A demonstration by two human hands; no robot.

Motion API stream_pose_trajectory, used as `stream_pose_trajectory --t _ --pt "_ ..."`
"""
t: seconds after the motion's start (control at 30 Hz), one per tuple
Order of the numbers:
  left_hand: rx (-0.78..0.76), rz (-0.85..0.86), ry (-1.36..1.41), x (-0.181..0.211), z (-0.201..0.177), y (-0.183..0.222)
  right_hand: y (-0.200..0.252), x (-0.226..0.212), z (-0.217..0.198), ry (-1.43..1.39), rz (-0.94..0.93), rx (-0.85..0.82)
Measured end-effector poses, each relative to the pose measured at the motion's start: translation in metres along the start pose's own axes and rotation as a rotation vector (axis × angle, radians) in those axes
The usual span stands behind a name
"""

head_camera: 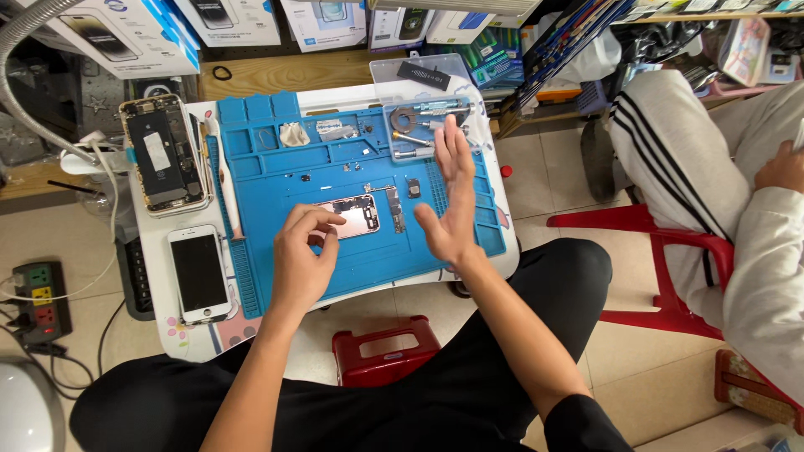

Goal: The person disassembles a smartphone on a blue work mat, using a screwdriver to remove screws and a metal spudger to pry open the casing and disconnect internal components. They remove the back cover and internal parts, placing them on the mat.

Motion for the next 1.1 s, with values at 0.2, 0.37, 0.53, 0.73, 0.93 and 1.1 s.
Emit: stream_pose_trajectory --t 0.2,0.37,0.53,0.73,0.93,1.1 --pt "0.037 0.078 -0.575 -0.008 -0.024 0.002 0.024 -0.002 -0.006 0.494 -0.095 -0.358" --pt "0.036 -0.075 -0.629 -0.023 -0.024 0.000 0.005 0.002 0.009 0.890 0.099 -0.761" --pt "0.029 -0.259 -0.624 -0.035 -0.034 0.005 0.000 0.000 0.030 0.856 0.129 -0.845" --pt "0.100 -0.317 -0.622 -0.054 -0.037 0.004 0.008 0.012 0.038 0.902 0.102 -0.876" --pt "0.097 -0.409 -0.669 -0.076 -0.030 0.005 0.037 0.019 0.036 0.927 0.141 -0.881" --pt "0.123 -0.403 -0.745 -0.081 -0.019 0.004 0.029 0.003 0.033 0.933 0.101 -1.029"
Point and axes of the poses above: each hand's wrist, its own y-axis away from the middle knuckle, its own z-axis out of the palm, x = y × z, the point moved 3 cm from there along -y, towards the middle knuckle, and after that the axes turned 14 degrees about -x, right-handed, at the moved point
